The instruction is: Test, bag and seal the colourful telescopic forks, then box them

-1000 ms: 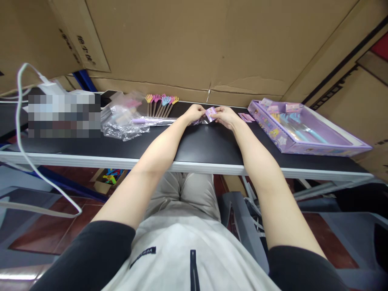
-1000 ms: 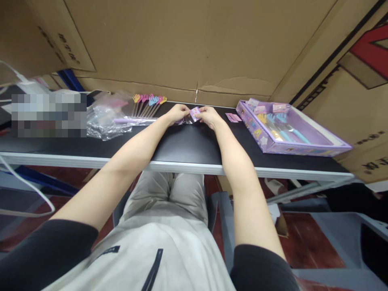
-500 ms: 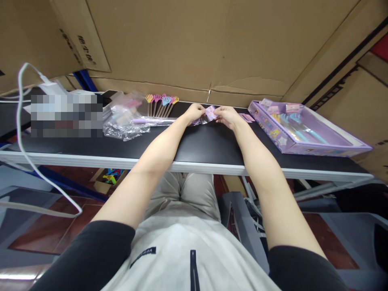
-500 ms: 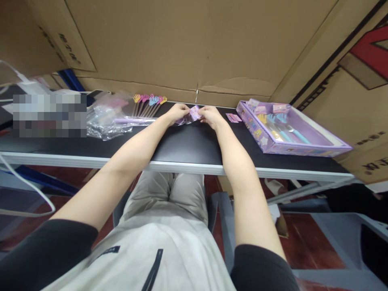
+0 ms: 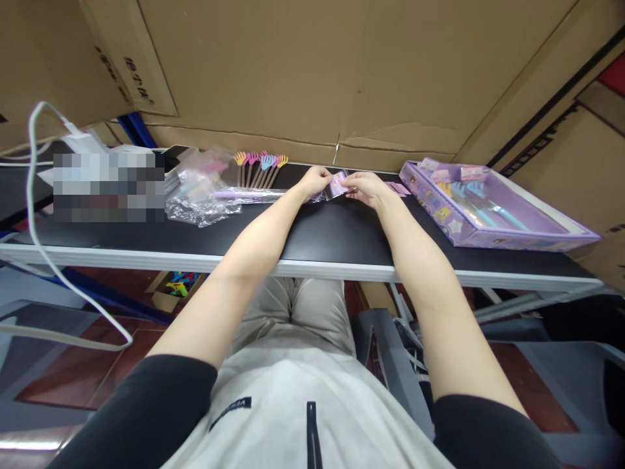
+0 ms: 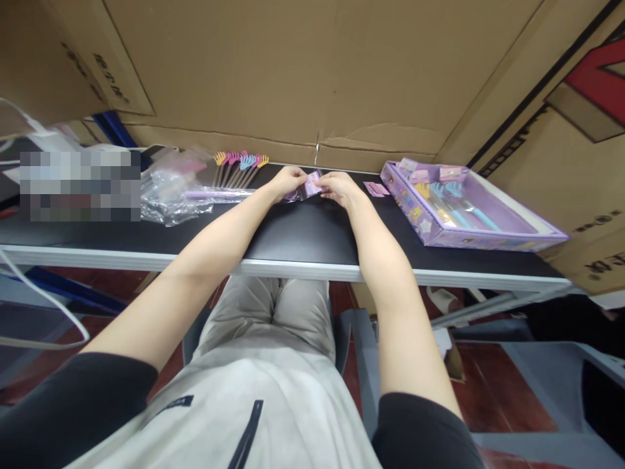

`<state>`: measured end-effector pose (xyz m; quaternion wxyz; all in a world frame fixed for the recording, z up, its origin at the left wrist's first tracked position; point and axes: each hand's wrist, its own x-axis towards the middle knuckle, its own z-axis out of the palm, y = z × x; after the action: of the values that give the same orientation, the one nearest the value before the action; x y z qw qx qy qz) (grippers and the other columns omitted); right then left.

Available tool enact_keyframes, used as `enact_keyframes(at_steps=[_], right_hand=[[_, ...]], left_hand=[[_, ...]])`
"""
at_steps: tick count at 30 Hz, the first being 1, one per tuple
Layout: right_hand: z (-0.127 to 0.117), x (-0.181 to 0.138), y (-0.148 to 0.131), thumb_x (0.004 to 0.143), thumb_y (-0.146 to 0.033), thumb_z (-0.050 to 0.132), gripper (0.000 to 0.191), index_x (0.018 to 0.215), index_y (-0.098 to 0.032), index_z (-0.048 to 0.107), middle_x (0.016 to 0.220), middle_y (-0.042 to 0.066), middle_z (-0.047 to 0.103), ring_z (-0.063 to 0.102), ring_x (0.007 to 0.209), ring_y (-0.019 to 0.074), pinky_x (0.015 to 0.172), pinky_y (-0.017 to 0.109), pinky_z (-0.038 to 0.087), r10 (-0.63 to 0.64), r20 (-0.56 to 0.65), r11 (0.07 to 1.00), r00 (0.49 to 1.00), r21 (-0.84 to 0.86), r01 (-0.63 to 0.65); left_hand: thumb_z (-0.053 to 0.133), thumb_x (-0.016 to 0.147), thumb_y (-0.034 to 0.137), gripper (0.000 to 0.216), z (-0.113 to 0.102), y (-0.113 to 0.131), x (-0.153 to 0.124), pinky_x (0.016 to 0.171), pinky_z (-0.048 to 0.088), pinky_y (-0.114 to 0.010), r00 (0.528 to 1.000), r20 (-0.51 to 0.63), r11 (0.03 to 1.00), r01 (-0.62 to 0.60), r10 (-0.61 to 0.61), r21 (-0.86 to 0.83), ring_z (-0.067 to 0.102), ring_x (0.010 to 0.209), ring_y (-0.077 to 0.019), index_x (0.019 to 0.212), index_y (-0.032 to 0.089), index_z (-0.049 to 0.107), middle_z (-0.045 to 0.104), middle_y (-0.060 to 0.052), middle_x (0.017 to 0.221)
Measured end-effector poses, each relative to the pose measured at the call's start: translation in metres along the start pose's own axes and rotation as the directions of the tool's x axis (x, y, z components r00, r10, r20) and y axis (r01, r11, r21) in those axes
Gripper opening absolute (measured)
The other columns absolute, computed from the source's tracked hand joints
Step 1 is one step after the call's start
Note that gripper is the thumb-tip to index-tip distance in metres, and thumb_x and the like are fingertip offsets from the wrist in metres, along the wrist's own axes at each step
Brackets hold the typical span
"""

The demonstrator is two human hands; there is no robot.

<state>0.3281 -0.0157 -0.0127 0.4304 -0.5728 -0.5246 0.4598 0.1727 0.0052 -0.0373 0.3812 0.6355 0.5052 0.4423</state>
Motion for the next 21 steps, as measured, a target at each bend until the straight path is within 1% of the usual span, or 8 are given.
enact_keyframes(at_steps=[3,5,9,12,17,21], right_hand=[[0.0037,-0.0002,0.0006,0.098,0.002,0.068,0.037,0.067,-0.017,0.059,0.058,0.001,0.060,0.056,0.056,0.0111,0.063,0.024,0.048,-0.015,-0.019,0.999,1.000,-0.034,0.014],[0.0051,0.0003,0.0014,0.100,-0.001,0.067,0.037,0.068,-0.017,0.059,0.058,0.001,0.060,0.055,0.055,0.0110,0.061,0.023,0.047,-0.032,-0.014,0.998,0.999,-0.054,0.032],[0.0028,0.0024,0.0032,0.092,0.000,0.076,0.036,0.067,-0.018,0.056,0.057,-0.001,0.059,0.054,0.056,0.0103,0.061,0.022,0.046,-0.062,0.010,0.997,0.998,-0.042,0.062],[0.0004,0.0030,0.0036,0.087,0.004,0.077,0.037,0.065,-0.018,0.055,0.057,-0.001,0.059,0.054,0.057,0.0098,0.063,0.022,0.046,-0.061,0.015,0.998,0.998,-0.017,0.061],[-0.0011,0.0036,0.0043,0.084,0.004,0.078,0.039,0.062,-0.018,0.055,0.056,-0.001,0.059,0.055,0.057,0.0105,0.062,0.023,0.046,-0.042,0.026,0.999,0.999,-0.012,0.042],[-0.0040,0.0058,0.0058,0.082,0.001,0.082,0.038,0.063,-0.018,0.056,0.054,-0.002,0.056,0.053,0.057,0.0103,0.064,0.023,0.045,-0.052,0.053,0.998,0.997,-0.029,0.053]], left_hand=[[0.063,0.095,0.007,0.030,-0.0003,-0.0009,0.0002,0.089,0.049,-0.029,1.000,0.002,1.000,0.004,-0.004,0.003,0.060,0.080,-0.0167,0.068,0.019,0.062,0.064,-0.001,0.075],[0.063,0.094,0.007,0.029,-0.0007,-0.0011,0.0001,0.090,0.050,-0.030,1.000,0.002,1.000,0.011,-0.011,0.002,0.061,0.081,-0.0173,0.067,0.019,0.062,0.064,-0.001,0.076],[0.064,0.092,0.004,0.027,-0.0003,-0.0003,-0.0005,0.088,0.050,-0.029,1.000,0.011,1.000,0.010,-0.010,-0.014,0.062,0.081,-0.0178,0.068,0.019,0.064,0.064,-0.001,0.072],[0.064,0.093,0.004,0.030,0.0010,0.0013,-0.0015,0.086,0.050,-0.028,1.000,0.011,1.000,0.015,-0.015,-0.026,0.060,0.079,-0.0172,0.067,0.019,0.062,0.061,0.000,0.069],[0.064,0.093,0.002,0.035,0.0022,0.0033,-0.0035,0.082,0.049,-0.028,1.000,0.008,0.999,0.029,-0.029,-0.044,0.058,0.073,-0.0160,0.062,0.019,0.060,0.060,0.001,0.067],[0.067,0.088,0.003,0.032,0.0016,0.0027,-0.0032,0.084,0.051,-0.029,1.000,0.021,0.998,0.019,-0.018,-0.058,0.061,0.075,-0.0171,0.062,0.019,0.061,0.063,0.000,0.066]])
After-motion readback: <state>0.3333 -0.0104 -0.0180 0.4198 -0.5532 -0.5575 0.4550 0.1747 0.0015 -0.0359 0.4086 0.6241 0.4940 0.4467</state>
